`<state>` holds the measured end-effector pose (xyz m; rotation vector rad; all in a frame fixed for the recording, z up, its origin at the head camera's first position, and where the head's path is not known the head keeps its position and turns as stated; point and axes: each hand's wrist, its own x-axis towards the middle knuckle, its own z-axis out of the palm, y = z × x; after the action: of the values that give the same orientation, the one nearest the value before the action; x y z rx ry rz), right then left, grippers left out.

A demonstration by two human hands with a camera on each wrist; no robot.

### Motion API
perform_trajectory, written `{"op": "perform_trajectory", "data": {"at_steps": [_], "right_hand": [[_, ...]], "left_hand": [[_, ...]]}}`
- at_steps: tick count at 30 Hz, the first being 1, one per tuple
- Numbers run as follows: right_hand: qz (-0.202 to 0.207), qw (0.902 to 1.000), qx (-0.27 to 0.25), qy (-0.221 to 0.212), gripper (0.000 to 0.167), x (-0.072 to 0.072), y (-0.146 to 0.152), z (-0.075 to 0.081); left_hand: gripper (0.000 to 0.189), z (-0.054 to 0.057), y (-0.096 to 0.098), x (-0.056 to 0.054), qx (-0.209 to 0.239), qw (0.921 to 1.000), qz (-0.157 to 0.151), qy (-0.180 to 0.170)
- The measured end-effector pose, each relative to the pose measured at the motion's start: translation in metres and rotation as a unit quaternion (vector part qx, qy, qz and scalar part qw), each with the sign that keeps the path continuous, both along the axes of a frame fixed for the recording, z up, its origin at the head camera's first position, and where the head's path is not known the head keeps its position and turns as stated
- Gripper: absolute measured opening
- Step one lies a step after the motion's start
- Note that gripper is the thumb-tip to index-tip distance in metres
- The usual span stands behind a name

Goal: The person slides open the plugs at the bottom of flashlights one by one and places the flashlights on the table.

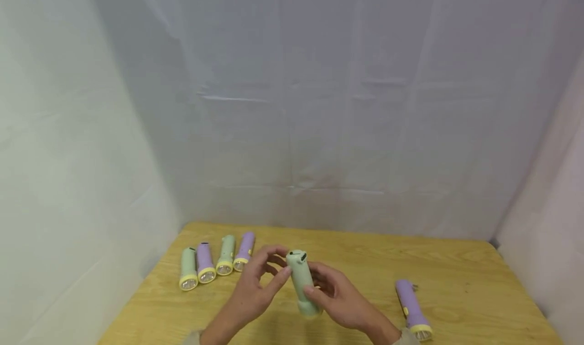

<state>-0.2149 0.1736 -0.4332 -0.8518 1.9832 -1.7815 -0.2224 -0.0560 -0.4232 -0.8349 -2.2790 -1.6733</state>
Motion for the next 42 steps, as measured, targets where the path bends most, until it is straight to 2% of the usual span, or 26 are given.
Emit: {"op": "perform_trajectory", "data": {"at_steps": [10,14,21,28,38,42], "right_hand": [[0.004,0.9999,-0.005,-0.014,0.052,0.013,0.006,0.001],[0.024,0.9994,-0.008,-0.025,0.054,0.016,0.009,0.001],[0.039,0.998,-0.014,-0.048,0.057,0.019,0.011,-0.002],[0.052,0.9966,-0.015,-0.062,0.055,0.023,0.014,-0.007],[0.057,0.9945,-0.016,-0.087,0.056,0.027,0.017,-0.007],[0.06,0.994,-0.017,-0.09,0.057,0.027,0.019,-0.006]], "left_hand": [[0.026,-0.007,0.008,0.005,0.01,0.9994,-0.017,0.027],[0.026,-0.011,0.011,0.006,0.009,0.9993,-0.015,0.034],[0.027,-0.015,0.014,0.012,0.008,0.9996,-0.005,0.026],[0.028,-0.022,0.014,0.016,-0.002,0.9986,0.01,0.051],[0.028,-0.024,0.016,0.014,0.0,0.9966,-0.025,0.079],[0.028,-0.024,0.017,0.013,0.002,0.9971,-0.036,0.067]]}}
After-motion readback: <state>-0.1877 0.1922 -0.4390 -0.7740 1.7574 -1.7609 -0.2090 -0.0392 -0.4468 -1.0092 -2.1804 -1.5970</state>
